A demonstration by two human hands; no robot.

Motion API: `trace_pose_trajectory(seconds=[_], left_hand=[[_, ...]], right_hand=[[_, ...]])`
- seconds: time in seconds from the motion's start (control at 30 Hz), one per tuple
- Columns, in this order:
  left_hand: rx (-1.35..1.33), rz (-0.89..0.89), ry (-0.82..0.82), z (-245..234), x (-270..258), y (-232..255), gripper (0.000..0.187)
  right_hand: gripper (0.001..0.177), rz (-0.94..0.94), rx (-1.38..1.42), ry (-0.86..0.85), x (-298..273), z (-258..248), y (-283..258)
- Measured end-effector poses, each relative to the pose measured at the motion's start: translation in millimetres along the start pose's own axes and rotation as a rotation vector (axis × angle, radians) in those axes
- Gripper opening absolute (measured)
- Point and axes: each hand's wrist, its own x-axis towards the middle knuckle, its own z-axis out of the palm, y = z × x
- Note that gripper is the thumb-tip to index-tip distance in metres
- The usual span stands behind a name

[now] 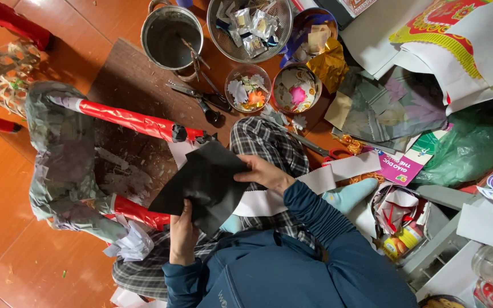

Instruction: Decorating a bamboo frame with colored paper and tape to create a traditional craft figure

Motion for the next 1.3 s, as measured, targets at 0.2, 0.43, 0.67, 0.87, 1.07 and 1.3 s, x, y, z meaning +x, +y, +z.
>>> trace_pose_trajectory(seconds=[0.2, 0.43, 0.67, 0.87, 1.07, 1.3], left_hand=[[-0.078, 0.087, 0.178, -7.2, 17.4, -45.7, 0.027], [-0.084, -0.159, 0.126, 11.8, 20.6, -48.4, 0.037], [-0.02, -0.19, 0.019, 13.2, -5.9, -48.4, 0.033], [0.116, -0.083, -0.131, 40.9, -7.5, -25.3, 0.027], [0.18, -0.078, -0.124, 24.4, 3.8, -46.7, 0.035], [0.359, -0.047, -0.201, 47.8, -1.4, -20.0, 0.047]], right_hand=[[0.098, -0.071, 0.242, 0.027, -3.4, 7.4, 11.0], [0.055, -0.087, 0.103, 0.011, -12.5, 57.4, -38.0], [0.047, -0.183, -0.138, 0.165, -28.1, 21.2, -11.8], [0.051, -0.405, -0.789, 0.987, -93.4, -106.1, -64.1], [0.049, 0.437, -1.695, 1.031, -126.7, -227.8, -56.5], [0.037, -0.257, -1.682, 0.96, 31.1, -304.6, -102.7]])
